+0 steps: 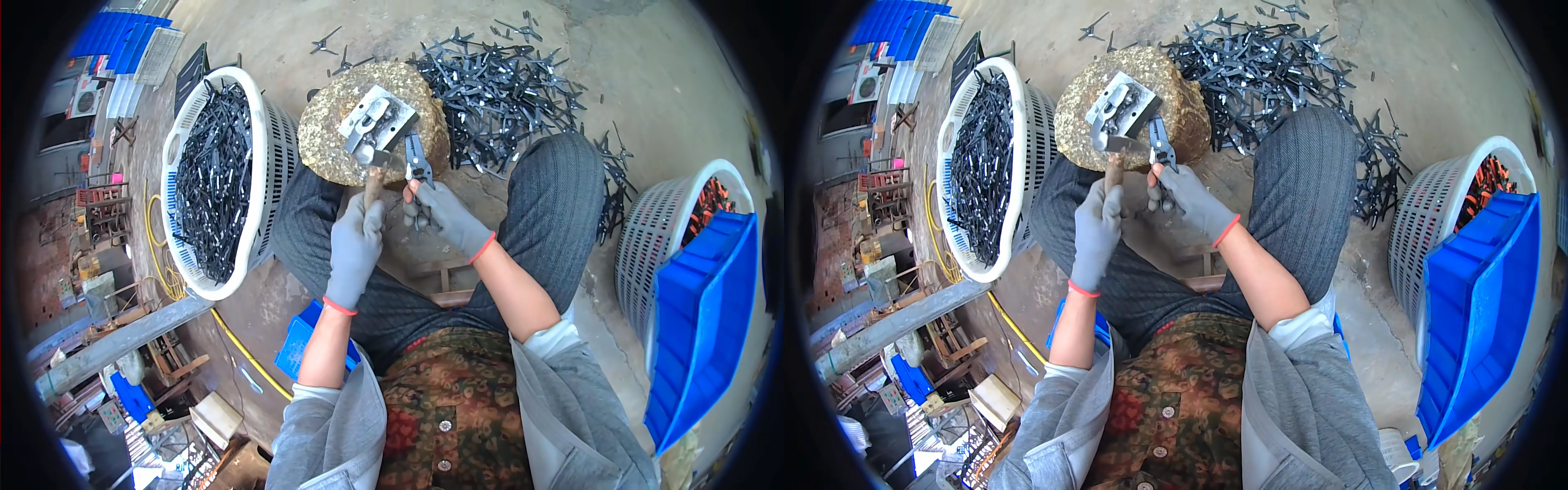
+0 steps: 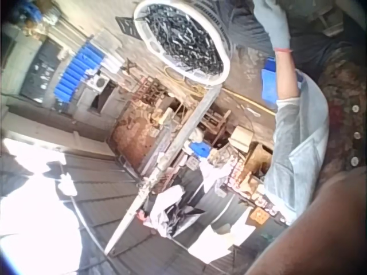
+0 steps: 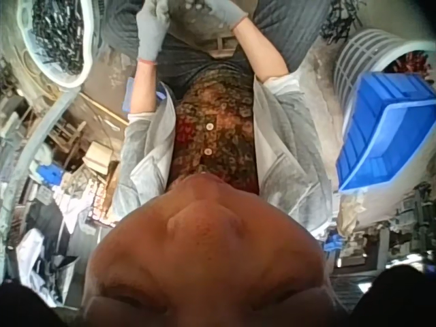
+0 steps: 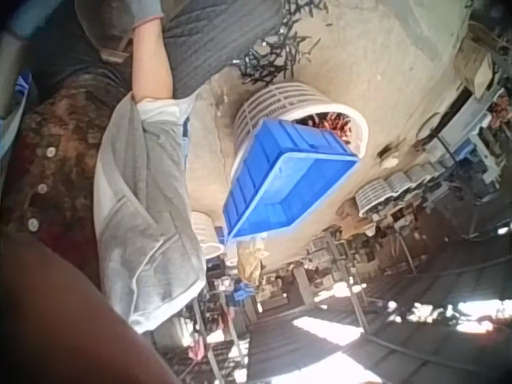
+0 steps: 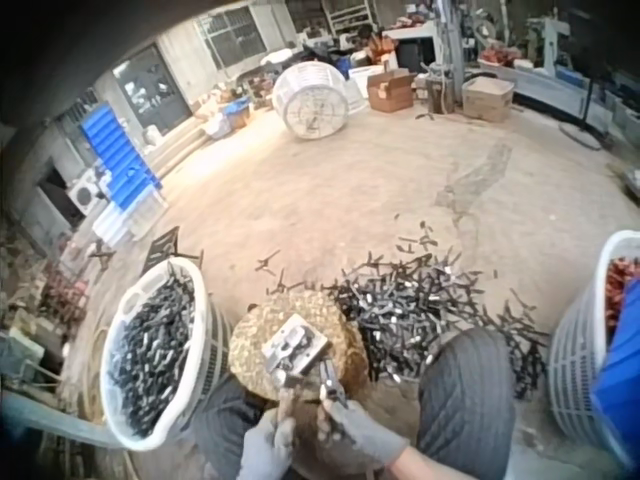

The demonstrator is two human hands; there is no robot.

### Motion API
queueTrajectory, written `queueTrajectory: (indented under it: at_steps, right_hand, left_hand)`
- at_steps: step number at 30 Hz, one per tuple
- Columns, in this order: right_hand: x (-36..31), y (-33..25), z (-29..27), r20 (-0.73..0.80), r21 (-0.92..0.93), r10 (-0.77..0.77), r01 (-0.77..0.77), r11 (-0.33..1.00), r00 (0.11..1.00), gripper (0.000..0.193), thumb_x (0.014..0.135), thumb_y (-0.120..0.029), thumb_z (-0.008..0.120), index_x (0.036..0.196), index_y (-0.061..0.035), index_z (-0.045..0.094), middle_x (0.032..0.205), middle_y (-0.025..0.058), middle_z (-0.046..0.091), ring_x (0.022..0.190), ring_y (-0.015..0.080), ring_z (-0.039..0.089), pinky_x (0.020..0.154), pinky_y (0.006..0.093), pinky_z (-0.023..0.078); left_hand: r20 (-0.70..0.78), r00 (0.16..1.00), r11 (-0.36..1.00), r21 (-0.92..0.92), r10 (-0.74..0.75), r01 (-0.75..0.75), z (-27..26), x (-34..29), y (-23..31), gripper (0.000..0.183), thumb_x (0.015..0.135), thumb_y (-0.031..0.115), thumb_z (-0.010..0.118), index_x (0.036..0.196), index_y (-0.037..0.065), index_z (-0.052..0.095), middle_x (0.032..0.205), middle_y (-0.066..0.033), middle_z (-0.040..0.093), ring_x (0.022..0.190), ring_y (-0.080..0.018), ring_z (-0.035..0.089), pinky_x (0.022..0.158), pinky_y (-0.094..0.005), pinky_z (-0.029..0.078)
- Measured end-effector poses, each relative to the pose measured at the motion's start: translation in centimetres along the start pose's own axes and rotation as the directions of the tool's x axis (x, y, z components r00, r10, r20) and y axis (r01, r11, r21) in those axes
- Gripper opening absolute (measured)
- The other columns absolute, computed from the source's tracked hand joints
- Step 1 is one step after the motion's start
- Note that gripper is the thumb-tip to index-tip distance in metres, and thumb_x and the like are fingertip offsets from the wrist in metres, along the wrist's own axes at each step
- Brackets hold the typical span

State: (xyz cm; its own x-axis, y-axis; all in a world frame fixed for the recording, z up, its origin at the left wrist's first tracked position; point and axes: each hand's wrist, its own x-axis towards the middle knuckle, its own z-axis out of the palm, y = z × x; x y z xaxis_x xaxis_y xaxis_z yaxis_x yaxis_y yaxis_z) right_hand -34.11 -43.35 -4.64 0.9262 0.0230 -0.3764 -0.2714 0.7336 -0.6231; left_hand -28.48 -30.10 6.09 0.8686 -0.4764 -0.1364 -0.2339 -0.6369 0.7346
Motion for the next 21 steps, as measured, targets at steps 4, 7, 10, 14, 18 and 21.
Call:
queueTrajectory:
  at_steps: [4, 7, 10, 14, 18, 21]
  right_hand:
    - [0.1, 0.2, -0.1, -0.004, -0.014, 0.012, -0.012, 1.0, 1.0, 0.034, 0.094, -0.043, 0.047, 0.084, -0.0106, 0.052, 0.068, -0.001, 0.052, 0.062, 0.0112, 0.057, 0.051, 0.0225, 0.039]
    - [0.1, 0.3, -0.1, 0.016, 0.0, -0.014, 0.014, 1.0, 1.0, 0.033, 0.094, -0.043, 0.047, 0.085, -0.0108, 0.052, 0.069, -0.0014, 0.052, 0.063, 0.0112, 0.057, 0.051, 0.0222, 0.039]
    - [-0.1, 0.2, -0.1, 0.029, -0.002, -0.018, 0.019, 1.0, 0.999, 0.034, 0.093, -0.043, 0.048, 0.086, -0.0109, 0.052, 0.07, -0.0014, 0.052, 0.064, 0.0113, 0.058, 0.053, 0.0223, 0.04]
    - [-0.6, 0.1, 0.1, 0.01, -0.039, -0.032, 0.032, 0.999, 0.999, 0.034, 0.093, -0.044, 0.048, 0.087, -0.0102, 0.052, 0.071, -0.0004, 0.053, 0.066, 0.0121, 0.059, 0.054, 0.0225, 0.04]
    - [-1.8, 0.1, 1.2, 0.047, -0.137, 0.056, -0.049, 0.989, 0.997, 0.036, 0.093, -0.045, 0.048, 0.089, -0.0089, 0.053, 0.072, 0.0013, 0.054, 0.066, 0.0129, 0.059, 0.054, 0.0226, 0.042]
    - [-3.2, 0.1, 2.3, 0.223, -0.184, 0.03, 0.012, 0.983, 0.974, 0.038, 0.093, -0.045, 0.048, 0.089, -0.0081, 0.053, 0.072, 0.002, 0.055, 0.065, 0.0129, 0.059, 0.054, 0.0226, 0.042]
  left_hand:
    - [-0.089, 0.993, 0.966, -0.252, -0.075, 0.051, -2.8, 0.1, -0.3, 0.028, 0.093, 0.022, 0.051, 0.114, 0.004, 0.057, 0.064, 0.0016, 0.052, 0.056, -0.0007, 0.046, 0.047, -0.0183, 0.037]
    - [-0.286, 0.952, 0.994, 0.048, 0.109, -0.099, -4.9, 3.2, -1.1, 0.035, 0.091, 0.02, 0.052, 0.121, 0.002, 0.053, 0.082, -0.0117, 0.063, 0.07, -0.0158, 0.06, 0.066, -0.0273, 0.047]
    - [-0.314, 0.936, 0.945, 0.322, 0.158, -0.052, -5.0, 7.0, -2.9, 0.043, 0.087, 0.018, 0.054, 0.128, 0.005, 0.046, 0.106, -0.0204, 0.061, 0.095, -0.0327, 0.061, 0.079, -0.0381, 0.047]
    - [-0.213, 0.964, 0.905, 0.422, 0.162, -0.059, -3.6, 7.7, -4.3, 0.04, 0.083, 0.01, 0.057, 0.121, 0.001, 0.052, 0.106, -0.0212, 0.058, 0.098, -0.0339, 0.057, 0.086, -0.0382, 0.045]
    - [-0.367, 0.813, 0.865, 0.4, 0.453, -0.302, -4.0, 4.4, -3.7, 0.035, 0.082, 0.007, 0.056, 0.117, 0.0, 0.055, 0.105, -0.0179, 0.059, 0.096, -0.031, 0.057, 0.086, -0.0369, 0.045]
    - [-0.339, 0.919, 0.962, -0.11, 0.2, -0.25, -4.0, 1.1, -3.6, 0.027, 0.088, 0.009, 0.052, 0.111, -0.003, 0.058, 0.106, -0.0095, 0.061, 0.095, -0.015, 0.057, 0.084, -0.0271, 0.044]
